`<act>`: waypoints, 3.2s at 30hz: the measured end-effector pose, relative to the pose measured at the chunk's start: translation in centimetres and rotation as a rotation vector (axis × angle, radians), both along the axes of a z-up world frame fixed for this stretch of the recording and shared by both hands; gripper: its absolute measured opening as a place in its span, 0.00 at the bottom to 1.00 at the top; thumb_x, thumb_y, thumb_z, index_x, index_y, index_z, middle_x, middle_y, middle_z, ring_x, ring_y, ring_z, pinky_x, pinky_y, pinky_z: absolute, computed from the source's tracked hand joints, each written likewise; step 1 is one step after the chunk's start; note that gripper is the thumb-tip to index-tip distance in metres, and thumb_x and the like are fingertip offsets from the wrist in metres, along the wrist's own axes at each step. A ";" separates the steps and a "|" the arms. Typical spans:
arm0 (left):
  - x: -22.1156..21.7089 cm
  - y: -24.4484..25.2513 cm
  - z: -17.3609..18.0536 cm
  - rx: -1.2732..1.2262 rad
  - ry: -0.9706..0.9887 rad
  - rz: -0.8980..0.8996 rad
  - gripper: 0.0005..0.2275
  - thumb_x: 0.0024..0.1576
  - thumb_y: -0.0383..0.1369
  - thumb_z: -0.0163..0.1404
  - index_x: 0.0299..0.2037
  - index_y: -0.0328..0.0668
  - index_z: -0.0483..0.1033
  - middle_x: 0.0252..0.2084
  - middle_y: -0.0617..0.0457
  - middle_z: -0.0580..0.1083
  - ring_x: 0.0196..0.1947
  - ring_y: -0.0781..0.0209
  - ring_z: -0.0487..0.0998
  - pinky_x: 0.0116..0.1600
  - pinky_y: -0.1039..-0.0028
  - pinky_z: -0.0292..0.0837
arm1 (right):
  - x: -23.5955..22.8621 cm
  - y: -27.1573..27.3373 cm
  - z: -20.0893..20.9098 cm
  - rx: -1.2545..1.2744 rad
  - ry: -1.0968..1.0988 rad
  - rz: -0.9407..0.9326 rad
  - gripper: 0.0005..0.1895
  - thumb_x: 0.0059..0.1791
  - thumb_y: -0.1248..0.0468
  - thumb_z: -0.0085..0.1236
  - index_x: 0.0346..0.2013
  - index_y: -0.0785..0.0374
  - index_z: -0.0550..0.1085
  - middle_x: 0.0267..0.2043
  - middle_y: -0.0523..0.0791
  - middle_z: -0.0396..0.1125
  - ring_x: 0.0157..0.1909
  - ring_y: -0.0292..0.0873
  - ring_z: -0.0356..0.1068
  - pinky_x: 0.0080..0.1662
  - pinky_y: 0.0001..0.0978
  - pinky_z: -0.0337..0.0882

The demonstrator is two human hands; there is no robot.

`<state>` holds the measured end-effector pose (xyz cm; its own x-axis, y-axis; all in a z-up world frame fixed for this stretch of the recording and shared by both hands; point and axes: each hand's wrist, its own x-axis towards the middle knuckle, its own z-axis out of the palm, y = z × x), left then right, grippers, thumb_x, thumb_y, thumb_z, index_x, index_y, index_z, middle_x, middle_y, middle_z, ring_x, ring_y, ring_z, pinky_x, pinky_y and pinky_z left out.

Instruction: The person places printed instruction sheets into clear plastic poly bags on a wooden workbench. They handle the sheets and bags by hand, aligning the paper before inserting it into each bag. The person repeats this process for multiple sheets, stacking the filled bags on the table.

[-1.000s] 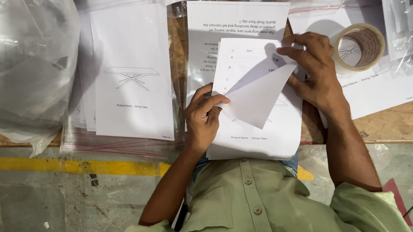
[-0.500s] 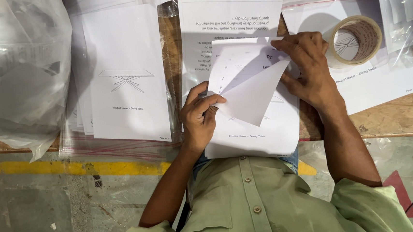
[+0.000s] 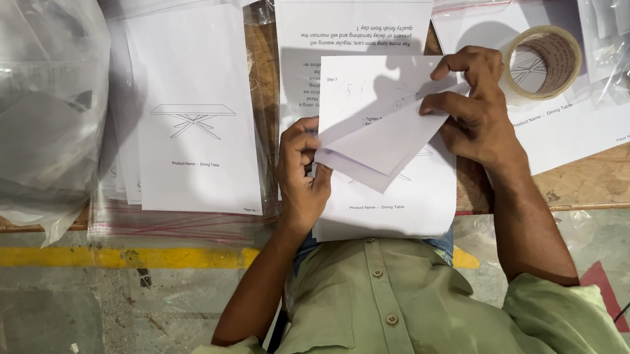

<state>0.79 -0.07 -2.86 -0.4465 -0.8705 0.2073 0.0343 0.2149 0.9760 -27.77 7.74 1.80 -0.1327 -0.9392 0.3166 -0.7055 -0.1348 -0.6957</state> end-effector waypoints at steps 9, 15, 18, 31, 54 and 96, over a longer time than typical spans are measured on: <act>-0.3 0.1 1.5 -0.104 -0.225 0.072 0.07 0.60 0.30 0.61 0.44 0.35 0.81 0.43 0.49 0.80 0.41 0.62 0.83 0.43 0.75 0.79 | -0.8 -0.6 -2.7 -0.317 -0.064 -0.020 0.39 0.48 0.57 0.75 0.69 0.46 0.64 0.72 0.48 0.46 0.72 0.51 0.51 0.65 0.42 0.60; 0.2 0.4 0.8 0.035 0.088 0.301 0.12 0.59 0.36 0.60 0.45 0.34 0.80 0.37 0.54 0.80 0.33 0.70 0.76 0.37 0.78 0.73 | 1.9 1.8 1.9 -0.270 -0.030 -0.269 0.54 0.57 0.60 0.75 0.79 0.54 0.40 0.82 0.56 0.32 0.82 0.50 0.36 0.79 0.50 0.51; -0.7 -0.3 4.1 0.124 0.407 0.361 0.11 0.62 0.36 0.60 0.45 0.36 0.78 0.39 0.56 0.78 0.39 0.70 0.76 0.48 0.78 0.73 | 3.2 3.6 4.6 0.084 -0.806 -0.157 0.53 0.47 0.58 0.72 0.76 0.64 0.48 0.68 0.62 0.63 0.73 0.57 0.64 0.71 0.52 0.68; -7.0 0.7 2.2 0.638 0.993 0.065 0.17 0.62 0.22 0.60 0.57 0.40 0.68 0.46 0.55 0.74 0.47 0.66 0.74 0.64 0.72 0.71 | 6.7 6.8 -1.3 -0.230 -1.241 -0.395 0.49 0.42 0.60 0.78 0.68 0.70 0.58 0.59 0.52 0.62 0.65 0.50 0.64 0.65 0.47 0.72; 0.0 -3.6 4.4 -0.299 0.151 -0.185 0.20 0.60 0.32 0.60 0.55 0.41 0.60 0.48 0.50 0.70 0.51 0.60 0.75 0.59 0.68 0.80 | -1.8 10.1 -2.7 -0.026 -0.716 -0.140 0.13 0.51 0.75 0.66 0.50 0.71 0.78 0.47 0.56 0.74 0.50 0.43 0.76 0.56 0.34 0.76; 7.2 -8.1 8.1 -0.117 -0.368 0.546 0.23 0.64 0.29 0.49 0.69 0.40 0.56 0.33 0.53 0.80 0.28 0.70 0.80 0.34 0.80 0.75 | -0.2 8.5 -0.1 -0.519 -0.914 -0.347 0.02 0.61 0.80 0.57 0.46 0.75 0.74 0.43 0.51 0.73 0.43 0.40 0.75 0.45 0.27 0.76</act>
<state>7.97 -8.15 5.23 -0.0074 -0.9726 0.2325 -0.4399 0.2119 0.8727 -27.98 16.20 1.66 -0.7479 -0.5872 0.3095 -0.0110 -0.4552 -0.8903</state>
